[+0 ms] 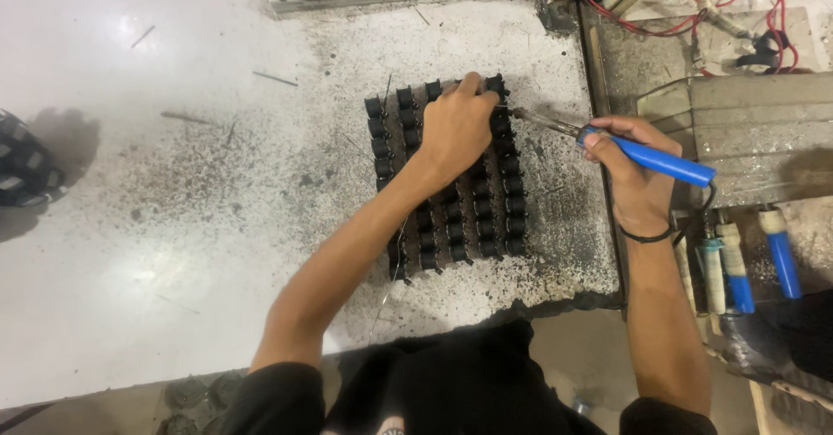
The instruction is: The person gathers small black plastic components from the workbench and arranges them into a tight grid. They then take a blue-handled heated tool and press it against pins on each component in the grid, working through the rows one by one.
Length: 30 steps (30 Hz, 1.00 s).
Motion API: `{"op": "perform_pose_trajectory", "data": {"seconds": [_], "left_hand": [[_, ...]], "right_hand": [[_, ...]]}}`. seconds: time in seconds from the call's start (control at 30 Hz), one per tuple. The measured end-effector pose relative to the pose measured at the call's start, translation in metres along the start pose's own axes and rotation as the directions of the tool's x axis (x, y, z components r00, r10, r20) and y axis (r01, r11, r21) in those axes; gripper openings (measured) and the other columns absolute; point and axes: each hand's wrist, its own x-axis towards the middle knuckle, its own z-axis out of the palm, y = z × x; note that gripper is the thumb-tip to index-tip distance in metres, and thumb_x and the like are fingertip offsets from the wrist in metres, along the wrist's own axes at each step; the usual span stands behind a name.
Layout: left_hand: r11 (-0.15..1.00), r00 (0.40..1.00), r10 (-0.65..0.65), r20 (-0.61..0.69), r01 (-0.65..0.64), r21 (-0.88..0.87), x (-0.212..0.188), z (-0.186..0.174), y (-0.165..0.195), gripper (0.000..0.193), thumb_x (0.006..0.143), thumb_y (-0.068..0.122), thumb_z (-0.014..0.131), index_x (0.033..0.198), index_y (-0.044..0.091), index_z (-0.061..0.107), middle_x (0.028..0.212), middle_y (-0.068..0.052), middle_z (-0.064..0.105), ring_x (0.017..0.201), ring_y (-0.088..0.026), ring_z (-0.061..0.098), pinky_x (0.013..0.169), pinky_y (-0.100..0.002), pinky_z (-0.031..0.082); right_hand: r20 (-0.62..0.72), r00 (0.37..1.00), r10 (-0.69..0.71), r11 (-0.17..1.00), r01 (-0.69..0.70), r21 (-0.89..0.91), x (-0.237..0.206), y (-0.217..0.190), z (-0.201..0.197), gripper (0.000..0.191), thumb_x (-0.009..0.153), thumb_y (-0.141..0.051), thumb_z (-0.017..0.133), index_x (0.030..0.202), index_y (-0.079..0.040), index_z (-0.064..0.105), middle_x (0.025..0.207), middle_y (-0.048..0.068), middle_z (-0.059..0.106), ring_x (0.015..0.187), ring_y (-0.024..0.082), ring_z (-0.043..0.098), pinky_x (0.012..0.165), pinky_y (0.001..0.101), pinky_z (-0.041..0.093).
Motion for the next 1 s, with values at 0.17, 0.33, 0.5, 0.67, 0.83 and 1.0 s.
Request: {"op": "perform_pose_trajectory", "data": {"seconds": [0.17,0.33,0.5,0.67,0.83,1.0], "left_hand": [[0.999,0.999,0.031,-0.010,-0.031,-0.012,0.004,0.009,0.004,0.014,0.075,-0.001,0.066,0.082,0.006,0.075,0.093,-0.014,0.065,0.090,-0.035,0.068,0.066,-0.048,0.057],[0.997,0.997,0.071,-0.007,-0.071,-0.009,0.006,0.018,0.005,0.018,0.066,-0.001,0.068,0.081,0.004,0.075,0.089,-0.017,0.065,0.091,-0.038,0.068,0.062,-0.047,0.058],[0.999,0.997,0.034,0.067,-0.035,0.008,0.010,0.018,0.012,0.010,0.071,-0.002,0.066,0.080,-0.001,0.070,0.091,-0.019,0.066,0.092,-0.040,0.069,0.067,-0.047,0.060],[0.988,0.993,0.043,0.105,-0.027,-0.153,0.015,-0.031,0.024,0.009,0.091,0.008,0.067,0.090,-0.001,0.067,0.090,-0.024,0.069,0.074,-0.045,0.070,0.062,-0.052,0.058],[0.938,0.972,0.186,-0.142,-0.218,-0.268,0.057,-0.085,0.035,0.007,0.100,0.005,0.062,0.104,0.010,0.065,0.080,-0.013,0.072,0.072,-0.033,0.074,0.065,-0.045,0.057],[0.978,0.929,0.197,-0.314,-0.206,0.005,0.088,-0.074,0.021,0.026,0.089,0.000,0.066,0.115,0.005,0.063,0.090,-0.017,0.071,0.073,-0.034,0.072,0.056,-0.042,0.055]], "right_hand": [[0.001,1.000,0.022,0.997,-0.022,-0.080,0.001,-0.006,0.002,0.023,0.094,-0.005,0.075,0.115,0.004,0.073,0.097,0.007,0.074,0.084,0.011,0.068,0.080,0.0234,0.055],[0.054,0.998,-0.012,0.986,0.021,-0.166,0.005,-0.019,0.007,0.023,0.094,-0.007,0.077,0.114,0.004,0.074,0.094,0.007,0.073,0.083,0.010,0.067,0.078,0.0220,0.052],[0.096,0.994,-0.041,0.941,0.071,-0.331,0.011,-0.027,0.008,0.024,0.094,-0.011,0.080,0.113,0.003,0.075,0.093,0.007,0.074,0.083,0.009,0.067,0.075,0.0220,0.051],[-0.001,1.000,0.013,0.994,-0.013,-0.113,0.005,-0.020,0.001,0.025,0.093,-0.010,0.078,0.114,0.002,0.074,0.093,0.007,0.073,0.082,0.011,0.068,0.076,0.0234,0.054],[-0.046,0.998,-0.037,0.996,0.041,0.084,0.006,0.000,0.003,0.024,0.095,-0.007,0.076,0.116,0.003,0.073,0.097,0.007,0.072,0.084,0.012,0.068,0.080,0.0251,0.056],[-0.015,0.999,-0.035,0.997,0.036,0.065,0.021,0.007,0.007,0.024,0.094,-0.006,0.078,0.115,0.004,0.073,0.097,0.007,0.072,0.083,0.011,0.068,0.078,0.0244,0.055]]}}
